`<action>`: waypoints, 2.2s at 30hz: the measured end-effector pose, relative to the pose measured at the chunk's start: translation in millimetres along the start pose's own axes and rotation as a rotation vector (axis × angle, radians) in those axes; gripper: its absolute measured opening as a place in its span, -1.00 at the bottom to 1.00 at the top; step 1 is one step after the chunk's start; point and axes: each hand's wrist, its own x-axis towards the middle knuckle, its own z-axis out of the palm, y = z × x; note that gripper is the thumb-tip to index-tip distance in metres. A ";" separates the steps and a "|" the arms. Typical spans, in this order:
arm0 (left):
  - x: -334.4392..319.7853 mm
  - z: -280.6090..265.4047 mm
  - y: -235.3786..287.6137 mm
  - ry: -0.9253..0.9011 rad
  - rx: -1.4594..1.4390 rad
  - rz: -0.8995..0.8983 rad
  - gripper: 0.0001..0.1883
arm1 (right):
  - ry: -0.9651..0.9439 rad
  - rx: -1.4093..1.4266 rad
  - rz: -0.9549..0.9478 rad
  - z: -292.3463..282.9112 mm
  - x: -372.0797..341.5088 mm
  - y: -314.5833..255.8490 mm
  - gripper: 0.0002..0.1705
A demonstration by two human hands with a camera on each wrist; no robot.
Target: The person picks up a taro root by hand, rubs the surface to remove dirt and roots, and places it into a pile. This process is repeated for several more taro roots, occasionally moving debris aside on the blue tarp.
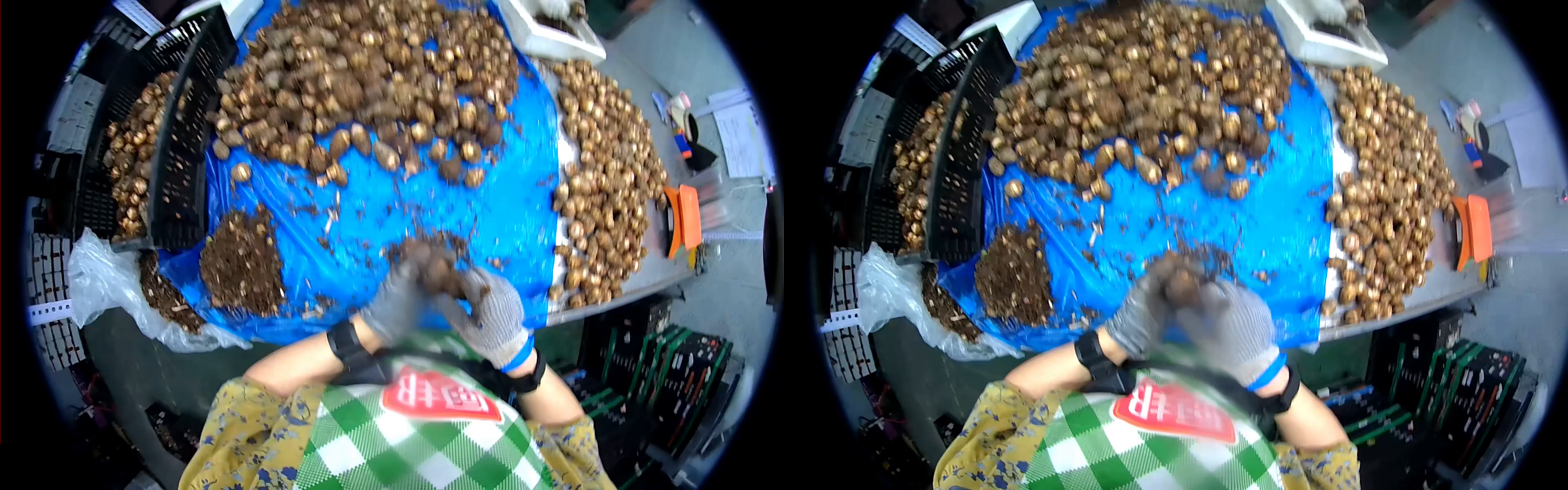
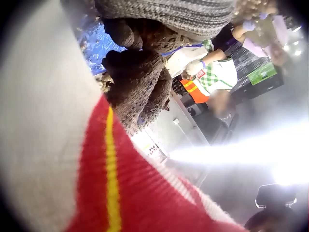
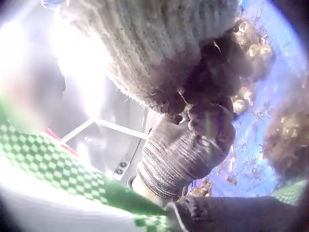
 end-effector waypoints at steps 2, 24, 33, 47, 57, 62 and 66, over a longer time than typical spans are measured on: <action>22.8 -46.9 -51.6 0.033 0.535 0.238 -0.64 | 0.003 0.030 0.071 -5.7 0.3 1.2 -0.65; -4.1 -1.6 -1.2 -0.211 1.184 0.629 -0.65 | -0.062 -0.197 -0.162 -18.5 -8.0 -21.5 -0.74; -3.2 3.2 8.0 0.047 0.198 -0.006 -0.41 | -0.169 -0.033 -0.382 -4.8 0.2 -16.7 -0.82; -9.0 5.1 6.1 -0.194 0.809 0.288 -0.45 | -0.286 -0.042 0.010 -22.6 13.4 -0.7 -0.53; 1.3 -3.5 1.3 -0.035 0.408 0.103 -0.46 | -0.171 -0.012 -0.456 6.4 5.2 -18.6 -0.80; -4.6 -8.8 10.2 -0.047 -0.195 -0.153 -0.48 | -0.058 0.501 0.114 -10.2 -3.2 18.7 -0.85; -4.0 -18.4 5.3 -0.296 -0.272 -0.237 -0.49 | -0.009 0.566 0.031 -15.4 3.9 19.8 -0.51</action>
